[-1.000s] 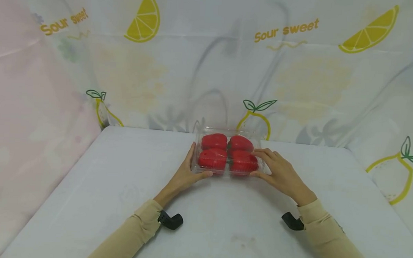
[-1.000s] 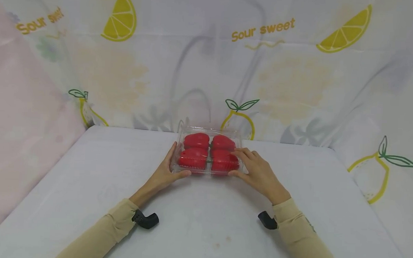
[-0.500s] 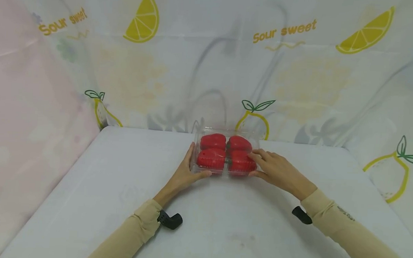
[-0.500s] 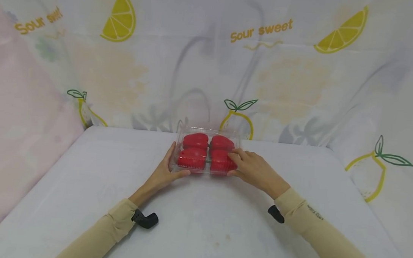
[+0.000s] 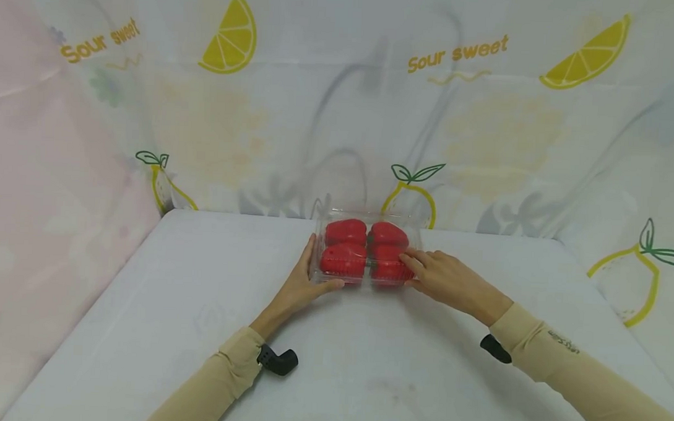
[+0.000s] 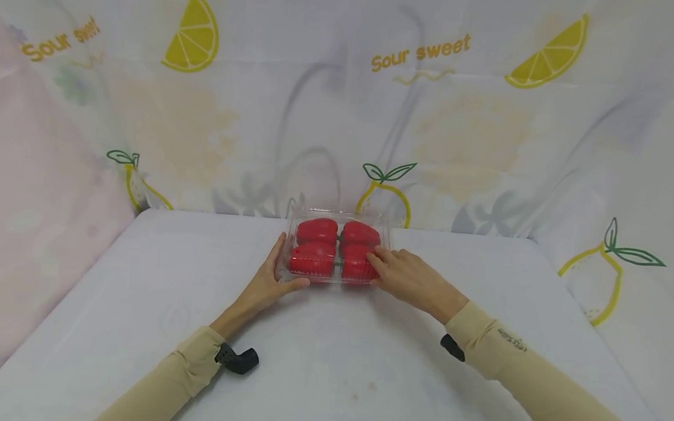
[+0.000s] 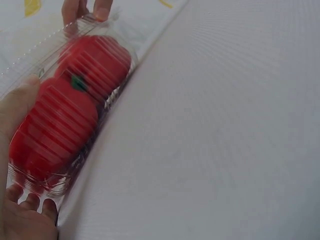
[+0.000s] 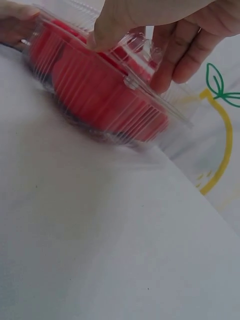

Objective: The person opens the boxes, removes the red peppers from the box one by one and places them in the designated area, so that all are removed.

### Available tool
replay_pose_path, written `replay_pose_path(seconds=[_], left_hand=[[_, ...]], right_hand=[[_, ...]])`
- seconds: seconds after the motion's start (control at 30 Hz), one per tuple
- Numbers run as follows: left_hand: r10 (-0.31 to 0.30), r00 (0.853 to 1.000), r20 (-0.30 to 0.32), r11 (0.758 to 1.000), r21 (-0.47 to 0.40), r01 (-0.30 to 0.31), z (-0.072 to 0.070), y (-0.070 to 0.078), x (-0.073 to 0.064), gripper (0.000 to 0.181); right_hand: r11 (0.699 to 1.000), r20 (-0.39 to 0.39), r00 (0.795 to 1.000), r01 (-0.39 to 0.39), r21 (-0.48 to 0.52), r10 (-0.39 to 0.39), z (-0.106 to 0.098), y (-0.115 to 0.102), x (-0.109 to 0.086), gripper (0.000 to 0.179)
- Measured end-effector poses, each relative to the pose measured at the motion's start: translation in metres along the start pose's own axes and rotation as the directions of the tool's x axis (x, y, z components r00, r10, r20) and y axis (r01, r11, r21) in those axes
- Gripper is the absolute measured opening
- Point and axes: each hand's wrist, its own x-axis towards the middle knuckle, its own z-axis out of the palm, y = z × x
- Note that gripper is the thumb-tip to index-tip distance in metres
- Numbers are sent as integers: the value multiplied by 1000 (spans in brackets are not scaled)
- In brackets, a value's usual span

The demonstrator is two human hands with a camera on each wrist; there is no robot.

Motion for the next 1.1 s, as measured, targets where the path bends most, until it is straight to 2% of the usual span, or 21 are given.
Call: replay_pose_path(seconds=[0.2,0.37,0.83,1.1], left_hand=[[-7,1000,2,1000,-14,7,1,-1,0,115],[-7,1000,3,1000,-24,7,0,-1,0,115],[11,1000,6,999,-44,-11,1,-2,1,116],[7,1000,13,999,-43,-6,1,-2,1,115]], right_hand=[[999,-5,1000,19,-31,-19,-3,0,1,56],[999,-40,999,27,-43,-29,-2,-2,2,53],[999,-139,990,-25,-48,19,9,-9,2,49],[997,-163,985,-59,-43,51,12,-13,2,47]])
